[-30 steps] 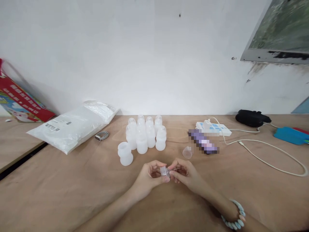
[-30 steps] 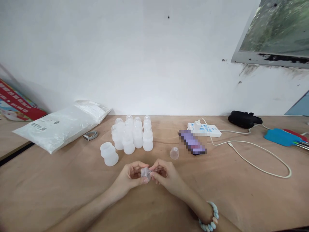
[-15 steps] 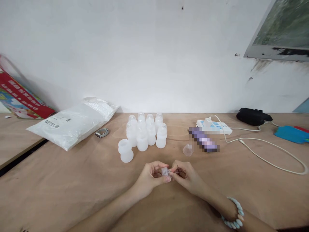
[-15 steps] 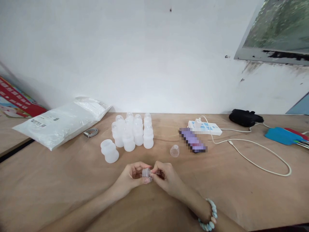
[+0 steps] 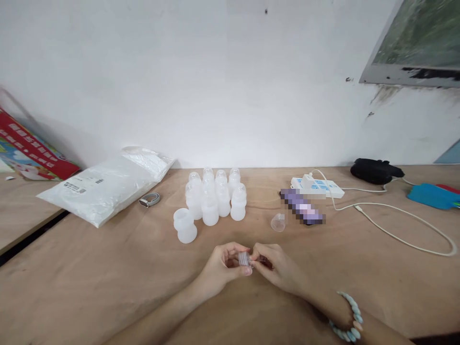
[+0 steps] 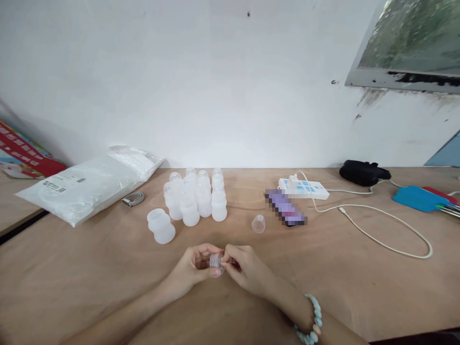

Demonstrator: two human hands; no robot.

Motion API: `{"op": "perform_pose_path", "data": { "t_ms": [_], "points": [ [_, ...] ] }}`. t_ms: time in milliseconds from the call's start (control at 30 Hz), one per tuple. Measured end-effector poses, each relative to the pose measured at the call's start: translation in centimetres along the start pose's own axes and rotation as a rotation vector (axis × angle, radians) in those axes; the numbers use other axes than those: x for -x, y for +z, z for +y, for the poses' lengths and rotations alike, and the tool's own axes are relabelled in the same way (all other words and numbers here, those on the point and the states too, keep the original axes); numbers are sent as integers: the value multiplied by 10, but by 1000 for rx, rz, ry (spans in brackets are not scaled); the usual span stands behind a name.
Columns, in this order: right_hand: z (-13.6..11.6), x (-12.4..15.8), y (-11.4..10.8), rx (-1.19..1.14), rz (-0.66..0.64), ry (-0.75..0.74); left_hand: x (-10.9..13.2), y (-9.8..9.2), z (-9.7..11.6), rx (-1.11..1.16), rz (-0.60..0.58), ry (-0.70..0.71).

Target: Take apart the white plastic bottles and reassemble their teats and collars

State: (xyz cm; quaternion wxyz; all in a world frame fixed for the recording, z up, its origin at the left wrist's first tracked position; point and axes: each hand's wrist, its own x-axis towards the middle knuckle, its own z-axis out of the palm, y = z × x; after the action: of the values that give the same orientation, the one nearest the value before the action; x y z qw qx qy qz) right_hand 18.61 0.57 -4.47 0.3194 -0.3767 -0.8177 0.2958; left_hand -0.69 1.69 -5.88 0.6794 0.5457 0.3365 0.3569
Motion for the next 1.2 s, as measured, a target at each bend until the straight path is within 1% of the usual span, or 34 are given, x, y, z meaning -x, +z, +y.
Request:
{"op": "perform_pose_path", "data": {
  "t_ms": [133, 233, 367, 467, 567, 667, 867, 967, 1067, 1200],
  "points": [
    [0, -3, 0, -7, 1, -25, 0, 1, 2, 2, -23, 17],
    [1, -5, -1, -48, 42, 6, -2, 0, 3, 22, -31, 28],
    [2, -5, -4, -167, 72, 55, -3, -2, 2, 62, -30, 58],
    [1, -4, -10, -246, 18, 82, -4, -3, 1, 67, -35, 41],
    [1, -4, -15, -247, -45, 89, -4, -3, 1, 81, -45, 10],
    [3, -5, -14, -224, -27, 64, -4, -3, 3, 103, -63, -22],
    [7, -3, 3, -200, 116, -62, -2, -3, 8, 115, -58, -34],
    [6, -3, 7, -218, 168, -109, -2, -2, 9, 117, -59, -37],
    [5, -5, 5, -219, 171, -125, -2, -2, 9, 131, -64, -33],
    [2, -6, -5, -191, 133, -144, -2, -3, 8, 146, -80, -16]
  ]
}}
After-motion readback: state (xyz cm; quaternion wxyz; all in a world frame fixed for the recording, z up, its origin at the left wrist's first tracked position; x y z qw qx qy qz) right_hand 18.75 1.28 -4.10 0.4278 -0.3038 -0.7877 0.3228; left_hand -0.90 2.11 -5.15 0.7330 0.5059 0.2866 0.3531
